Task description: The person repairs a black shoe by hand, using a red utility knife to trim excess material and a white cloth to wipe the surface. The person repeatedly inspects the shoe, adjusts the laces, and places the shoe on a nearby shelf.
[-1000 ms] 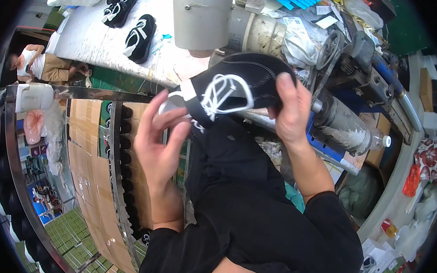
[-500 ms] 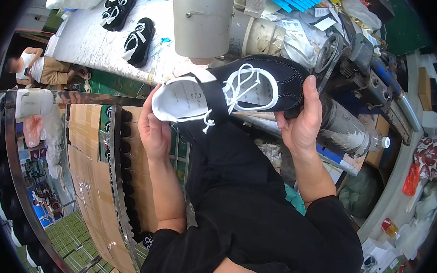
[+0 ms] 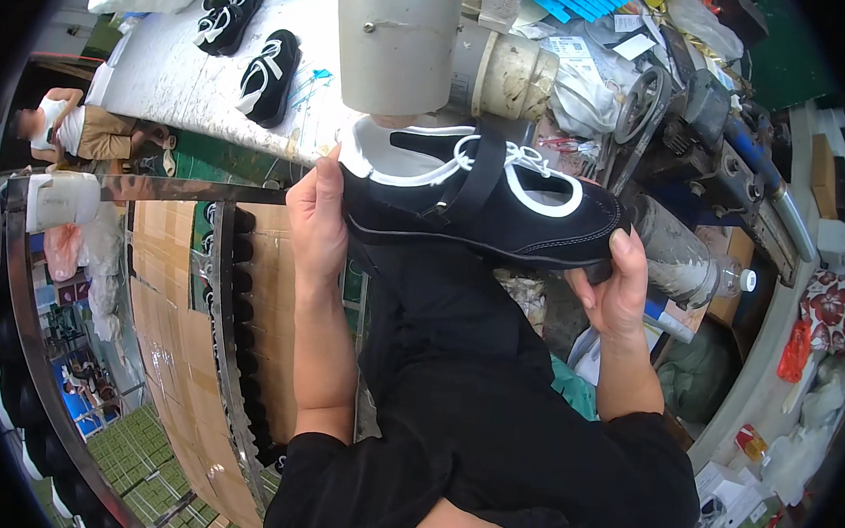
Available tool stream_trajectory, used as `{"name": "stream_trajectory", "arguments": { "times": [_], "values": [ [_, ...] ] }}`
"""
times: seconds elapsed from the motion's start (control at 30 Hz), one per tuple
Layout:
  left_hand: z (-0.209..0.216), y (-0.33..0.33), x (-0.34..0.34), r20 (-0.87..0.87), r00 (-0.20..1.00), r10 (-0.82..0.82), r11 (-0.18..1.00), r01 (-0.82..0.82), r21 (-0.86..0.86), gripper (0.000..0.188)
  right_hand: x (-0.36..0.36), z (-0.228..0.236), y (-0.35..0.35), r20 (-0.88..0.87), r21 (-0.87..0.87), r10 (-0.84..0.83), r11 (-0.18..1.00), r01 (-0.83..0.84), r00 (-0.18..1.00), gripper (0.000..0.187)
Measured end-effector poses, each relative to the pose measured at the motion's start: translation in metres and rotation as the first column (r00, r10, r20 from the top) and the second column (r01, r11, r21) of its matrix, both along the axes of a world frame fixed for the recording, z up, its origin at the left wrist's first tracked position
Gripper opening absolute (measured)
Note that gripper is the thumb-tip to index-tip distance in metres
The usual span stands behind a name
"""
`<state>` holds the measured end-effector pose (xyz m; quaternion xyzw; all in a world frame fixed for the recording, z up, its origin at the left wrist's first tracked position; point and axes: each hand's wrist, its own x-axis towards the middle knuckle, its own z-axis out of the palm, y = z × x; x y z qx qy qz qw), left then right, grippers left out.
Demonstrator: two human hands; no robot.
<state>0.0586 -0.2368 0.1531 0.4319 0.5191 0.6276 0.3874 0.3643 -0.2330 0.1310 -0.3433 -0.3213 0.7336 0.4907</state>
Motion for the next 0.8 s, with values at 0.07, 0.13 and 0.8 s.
{"name": "stream_trajectory", "arguments": {
  "times": [0.07,0.13,0.8],
  "values": [
    [0.002,0.003,-0.002,-0.043,0.999,-0.031,0.999,0.029,-0.028,0.044,0.006,0.000,-0.001,0.019,0.002,-0.006,1.000,0.006,1.000,0.059],
    [0.007,0.007,0.000,-0.039,0.996,-0.083,0.996,0.082,-0.038,0.042,0.013,-0.003,-0.002,0.033,0.000,-0.011,1.000,0.011,0.999,0.056],
    [0.032,-0.011,-0.032,0.002,0.999,0.048,0.982,-0.047,-0.185,0.043,-0.030,-0.003,0.006,0.100,-0.037,0.023,0.999,-0.019,0.995,0.056]
  ]
}}
